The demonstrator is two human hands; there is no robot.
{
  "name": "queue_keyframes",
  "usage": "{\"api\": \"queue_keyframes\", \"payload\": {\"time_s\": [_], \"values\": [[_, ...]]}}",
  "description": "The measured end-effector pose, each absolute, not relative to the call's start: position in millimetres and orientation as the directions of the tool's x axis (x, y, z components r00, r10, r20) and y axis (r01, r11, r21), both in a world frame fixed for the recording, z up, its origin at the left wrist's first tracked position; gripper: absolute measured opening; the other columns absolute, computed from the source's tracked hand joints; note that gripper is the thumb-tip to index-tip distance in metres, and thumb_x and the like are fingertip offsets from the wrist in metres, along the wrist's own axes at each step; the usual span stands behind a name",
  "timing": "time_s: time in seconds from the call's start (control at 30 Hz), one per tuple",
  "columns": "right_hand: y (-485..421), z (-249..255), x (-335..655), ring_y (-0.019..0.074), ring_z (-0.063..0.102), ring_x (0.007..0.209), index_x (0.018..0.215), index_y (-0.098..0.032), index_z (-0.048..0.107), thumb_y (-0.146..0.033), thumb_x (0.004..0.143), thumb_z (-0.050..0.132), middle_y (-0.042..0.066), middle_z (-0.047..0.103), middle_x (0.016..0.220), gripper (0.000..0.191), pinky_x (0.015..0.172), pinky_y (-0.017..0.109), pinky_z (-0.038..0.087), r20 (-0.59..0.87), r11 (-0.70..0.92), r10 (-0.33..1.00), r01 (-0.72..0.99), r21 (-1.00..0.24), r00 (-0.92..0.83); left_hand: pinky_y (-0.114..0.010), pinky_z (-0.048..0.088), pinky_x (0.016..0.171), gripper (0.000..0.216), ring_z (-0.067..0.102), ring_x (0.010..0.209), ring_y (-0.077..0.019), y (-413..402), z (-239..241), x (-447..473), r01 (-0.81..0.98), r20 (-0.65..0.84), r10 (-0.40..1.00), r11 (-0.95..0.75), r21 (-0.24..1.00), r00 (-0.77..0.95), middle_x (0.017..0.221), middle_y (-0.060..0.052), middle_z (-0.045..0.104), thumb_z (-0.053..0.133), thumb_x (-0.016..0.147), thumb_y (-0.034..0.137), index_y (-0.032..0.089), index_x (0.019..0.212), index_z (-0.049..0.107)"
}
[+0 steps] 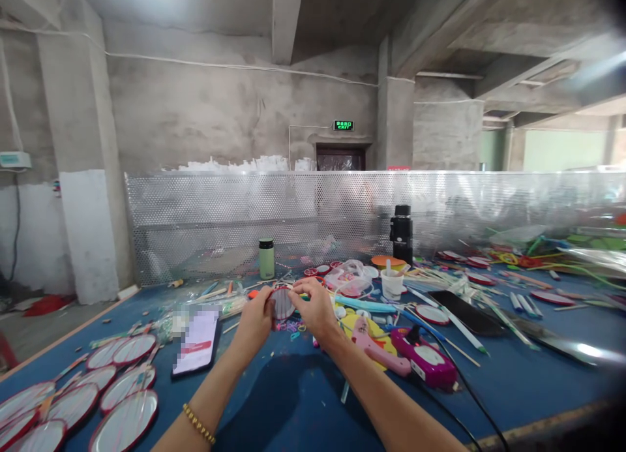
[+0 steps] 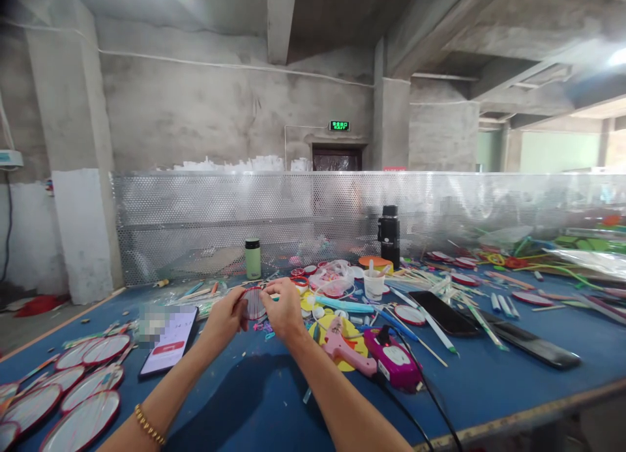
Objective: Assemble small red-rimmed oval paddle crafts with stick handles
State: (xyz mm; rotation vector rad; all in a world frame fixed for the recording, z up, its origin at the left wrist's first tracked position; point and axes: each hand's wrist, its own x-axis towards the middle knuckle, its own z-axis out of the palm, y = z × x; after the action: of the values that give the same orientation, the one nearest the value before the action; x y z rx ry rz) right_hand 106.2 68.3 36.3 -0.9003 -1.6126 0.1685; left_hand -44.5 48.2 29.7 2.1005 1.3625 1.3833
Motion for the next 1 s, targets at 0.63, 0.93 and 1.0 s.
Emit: {"api": "queue_keyframes", "payload": {"time_s": [0.63,0.93,1.0], "values": [[64,48,118,0.0182,0.066,0.067,0.079,-0.017,0.069,-0.022,0.078,0.057,0.005,0.072,0.074,0.013,0.065,0.028,0.05,0.682,0.665,0.717,0.432,-0.609,-0.144,-0.021,0.034,0.04,0.017,0.047,0.034,-0.0123,56,26,-46,0.335,0.498,0.857,-0.511,0.791,0.131,0.043,0.007,0.049,0.039,0.082,0.025,0.017,0.089,0.053],[65,42,118,0.0163,0.067,0.07,0.089,-0.018,0.068,-0.017,0.074,0.058,0.003,0.072,0.077,0.017,0.065,0.025,0.051,0.69,0.704,0.695,0.391,-0.593,-0.204,-0.02,0.03,0.036,0.02,0.043,0.032,-0.0107,58,27,-46,0.361,0.477,0.87,-0.486,0.796,0.121,0.044,0.007,0.047,0.039,0.079,0.023,0.016,0.088,0.056],[66,39,118,0.0159,0.066,0.068,0.087,-0.019,0.067,-0.017,0.074,0.059,0.003,0.072,0.077,0.015,0.064,0.025,0.049,0.697,0.71,0.684,0.418,-0.566,-0.216,-0.02,0.029,0.035,0.025,0.042,0.032,-0.0103,57,28,-46,0.357,0.45,0.883,-0.466,0.809,0.132,0.046,0.006,0.048,0.04,0.077,0.022,0.014,0.092,0.059]]}}
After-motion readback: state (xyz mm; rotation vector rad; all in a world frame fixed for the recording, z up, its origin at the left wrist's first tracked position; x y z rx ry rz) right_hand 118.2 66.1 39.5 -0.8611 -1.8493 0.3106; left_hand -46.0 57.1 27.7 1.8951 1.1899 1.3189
